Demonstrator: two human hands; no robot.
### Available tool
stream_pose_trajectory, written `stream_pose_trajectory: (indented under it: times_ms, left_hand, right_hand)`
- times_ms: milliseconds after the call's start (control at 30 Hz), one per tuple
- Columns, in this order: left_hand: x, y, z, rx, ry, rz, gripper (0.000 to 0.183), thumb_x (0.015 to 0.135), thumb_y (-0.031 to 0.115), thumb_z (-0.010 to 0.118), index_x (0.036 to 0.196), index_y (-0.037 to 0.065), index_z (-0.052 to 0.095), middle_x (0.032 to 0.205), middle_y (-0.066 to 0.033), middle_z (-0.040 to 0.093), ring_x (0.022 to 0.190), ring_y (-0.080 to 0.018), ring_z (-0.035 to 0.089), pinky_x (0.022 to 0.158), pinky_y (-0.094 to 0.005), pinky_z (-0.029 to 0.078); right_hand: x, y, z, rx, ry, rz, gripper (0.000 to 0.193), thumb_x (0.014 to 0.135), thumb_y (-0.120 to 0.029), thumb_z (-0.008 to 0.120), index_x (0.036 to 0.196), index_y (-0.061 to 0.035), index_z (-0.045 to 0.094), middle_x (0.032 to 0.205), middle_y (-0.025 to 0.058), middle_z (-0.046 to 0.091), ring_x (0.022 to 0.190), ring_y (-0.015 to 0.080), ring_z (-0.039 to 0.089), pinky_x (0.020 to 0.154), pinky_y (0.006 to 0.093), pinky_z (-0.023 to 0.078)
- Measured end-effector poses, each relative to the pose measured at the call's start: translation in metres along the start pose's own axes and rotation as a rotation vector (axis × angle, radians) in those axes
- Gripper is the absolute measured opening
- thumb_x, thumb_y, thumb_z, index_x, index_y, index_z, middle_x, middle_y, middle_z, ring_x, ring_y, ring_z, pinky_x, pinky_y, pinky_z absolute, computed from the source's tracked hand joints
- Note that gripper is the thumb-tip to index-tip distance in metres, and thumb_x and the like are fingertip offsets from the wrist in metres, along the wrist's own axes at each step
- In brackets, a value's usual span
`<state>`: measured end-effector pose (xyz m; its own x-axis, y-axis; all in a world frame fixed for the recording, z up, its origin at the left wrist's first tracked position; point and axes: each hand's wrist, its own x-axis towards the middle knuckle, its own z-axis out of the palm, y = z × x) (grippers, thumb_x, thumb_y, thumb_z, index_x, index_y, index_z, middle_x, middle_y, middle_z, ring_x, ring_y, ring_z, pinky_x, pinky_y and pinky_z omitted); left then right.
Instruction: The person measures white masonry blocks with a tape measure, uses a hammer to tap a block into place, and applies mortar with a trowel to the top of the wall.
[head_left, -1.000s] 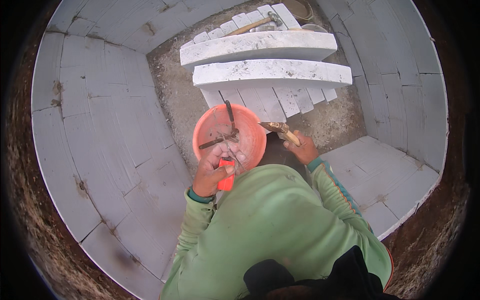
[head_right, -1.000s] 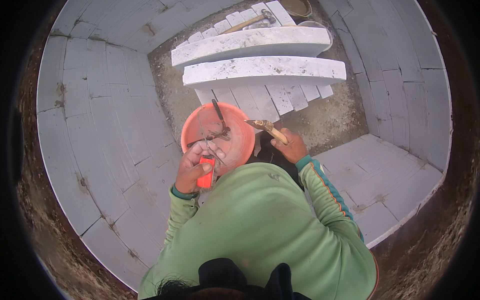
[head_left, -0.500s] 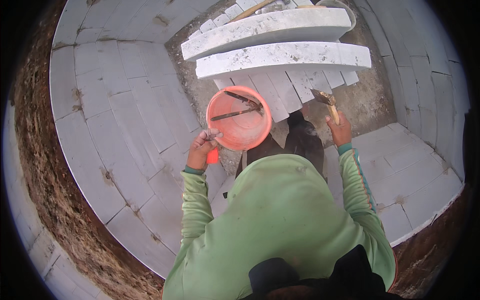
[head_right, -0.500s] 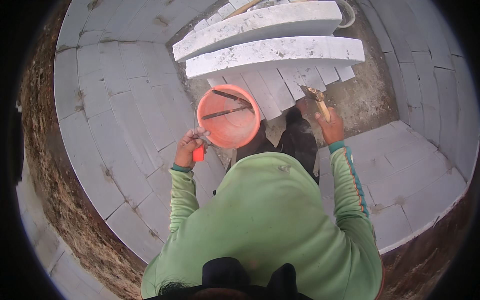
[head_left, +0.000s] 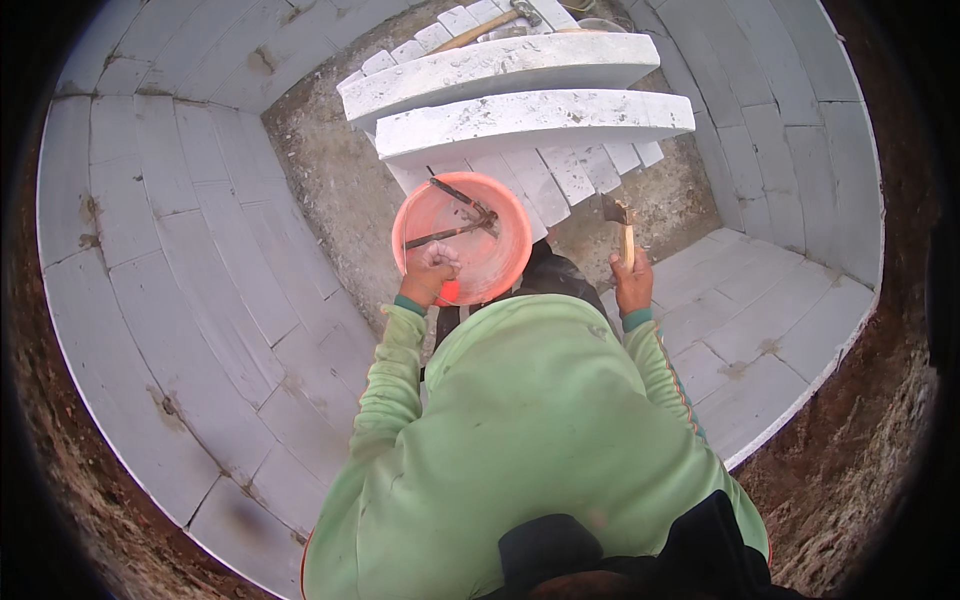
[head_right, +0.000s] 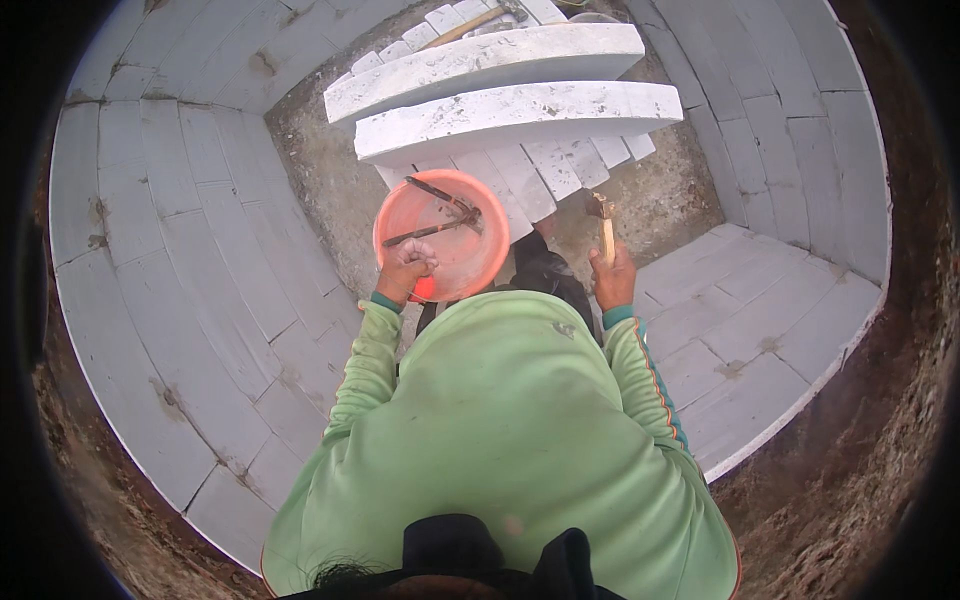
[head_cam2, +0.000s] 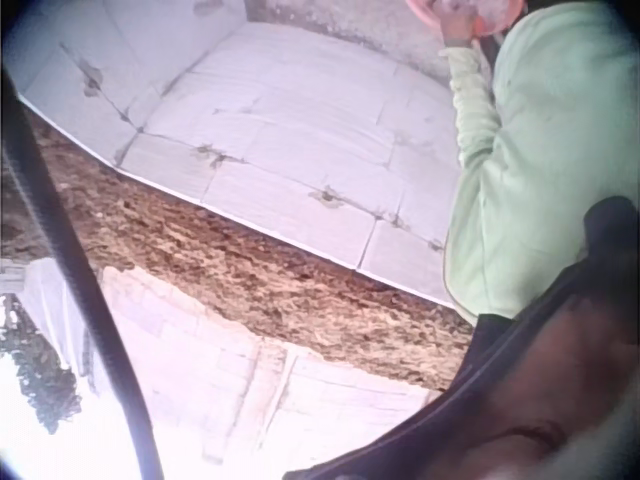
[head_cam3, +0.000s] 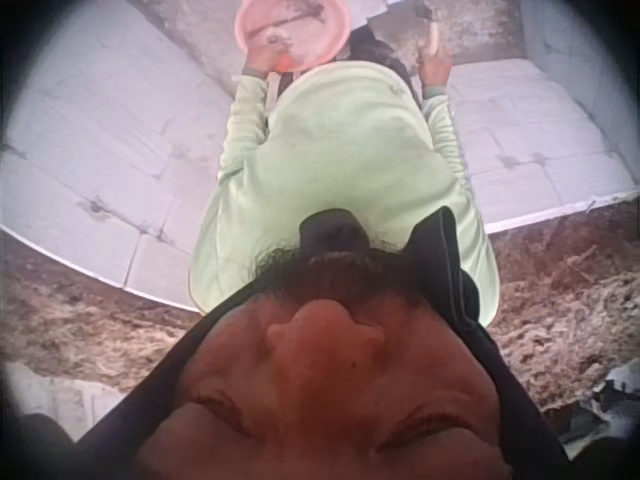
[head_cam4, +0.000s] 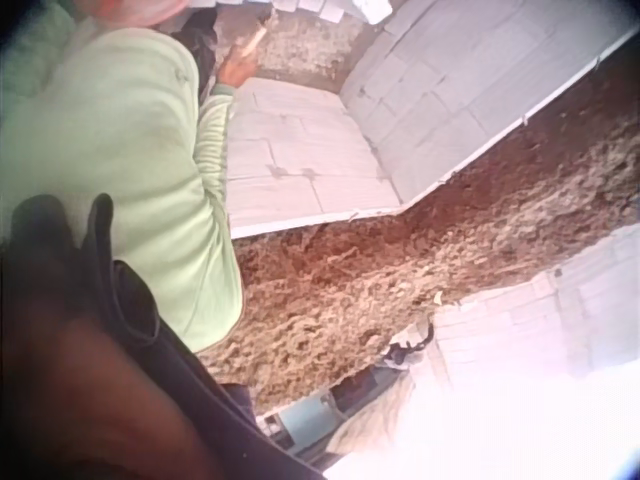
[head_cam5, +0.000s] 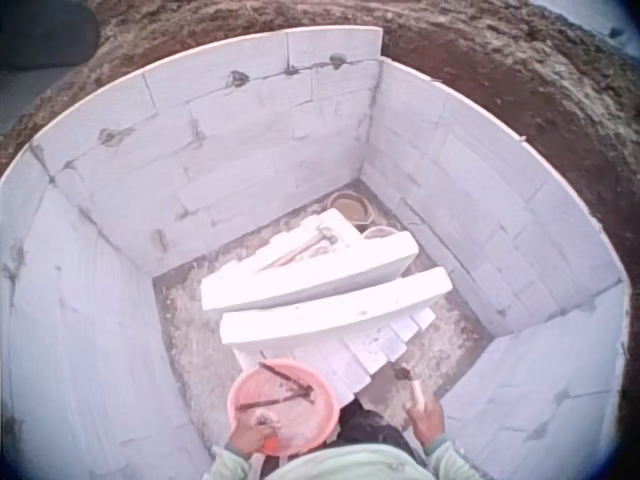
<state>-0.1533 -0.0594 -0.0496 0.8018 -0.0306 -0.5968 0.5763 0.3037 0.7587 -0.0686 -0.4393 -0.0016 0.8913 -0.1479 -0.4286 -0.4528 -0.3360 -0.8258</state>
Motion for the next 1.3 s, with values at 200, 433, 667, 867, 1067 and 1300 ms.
stream_pose_trajectory:
  times_ms: [200, 433, 667, 867, 1067, 1300]
  left_hand:
    - [-0.056, 0.032, -0.017, 0.254, 0.327, 0.131, 0.017, 0.088, 0.008, 0.066, 0.101, 0.001, 0.059, 0.090, -0.0029, 0.061, 0.078, -0.0110, 0.060, 0.068, -0.0262, 0.051]
    - [-0.060, 0.004, -0.045, 0.433, 0.641, -0.004, 0.044, 0.083, 0.014, 0.073, 0.118, -0.002, 0.050, 0.088, -0.0080, 0.062, 0.070, -0.0147, 0.061, 0.064, -0.0292, 0.052]
    - [-0.069, 0.011, -0.016, 0.357, 0.633, -0.034, 0.058, 0.078, 0.015, 0.075, 0.125, -0.004, 0.048, 0.088, -0.0095, 0.062, 0.078, -0.0169, 0.062, 0.065, -0.0308, 0.052]
    - [-0.074, -0.002, -0.015, 0.491, 0.567, 0.166, 0.047, 0.080, 0.013, 0.072, 0.119, -0.002, 0.050, 0.086, -0.0073, 0.063, 0.079, -0.0161, 0.062, 0.070, -0.0300, 0.051]
    - [-0.071, -0.004, -0.039, 0.066, 0.416, -0.008, 0.038, 0.085, 0.006, 0.067, 0.118, -0.001, 0.052, 0.086, -0.0067, 0.063, 0.079, -0.0134, 0.061, 0.068, -0.0275, 0.050]
    - [-0.118, 0.029, -0.064, -0.584, 0.391, 0.024, 0.032, 0.090, 0.010, 0.055, 0.122, 0.005, 0.051, 0.096, -0.0102, 0.065, 0.079, -0.0189, 0.064, 0.074, -0.0344, 0.056]
  right_hand:
    - [0.010, -0.021, 0.043, -0.499, -0.088, -0.143, 0.039, 0.078, -0.012, 0.067, 0.114, 0.0014, 0.059, 0.085, 0.0176, 0.063, 0.083, 0.0356, 0.063, 0.078, 0.0421, 0.050]
    - [0.042, -0.045, 0.138, -0.481, -0.066, -0.657, 0.046, 0.081, -0.009, 0.064, 0.126, -0.0050, 0.057, 0.125, 0.0202, 0.055, 0.116, 0.0396, 0.054, 0.096, 0.0442, 0.046]
    - [-0.028, -0.065, 0.232, -0.770, -0.489, -0.522, 0.063, 0.082, -0.015, 0.064, 0.142, -0.0109, 0.041, 0.143, 0.0215, 0.040, 0.114, 0.0435, 0.058, 0.092, 0.0513, 0.049]
    - [-0.010, -0.057, 0.260, -0.892, -0.228, -0.790, 0.058, 0.080, -0.016, 0.067, 0.134, -0.0245, 0.046, 0.124, 0.0159, 0.046, 0.104, 0.0395, 0.059, 0.087, 0.0526, 0.049]
    - [-0.005, -0.061, 0.251, -0.968, -0.412, -0.793, 0.036, 0.081, -0.015, 0.064, 0.114, -0.0148, 0.051, 0.110, 0.0134, 0.053, 0.095, 0.0346, 0.063, 0.081, 0.0529, 0.051]
    - [-0.029, -0.129, 0.186, 0.194, -0.635, -0.118, 0.048, 0.092, -0.006, 0.043, 0.140, -0.0062, 0.040, 0.124, 0.0218, 0.060, 0.087, 0.0260, 0.067, 0.071, 0.0356, 0.057]
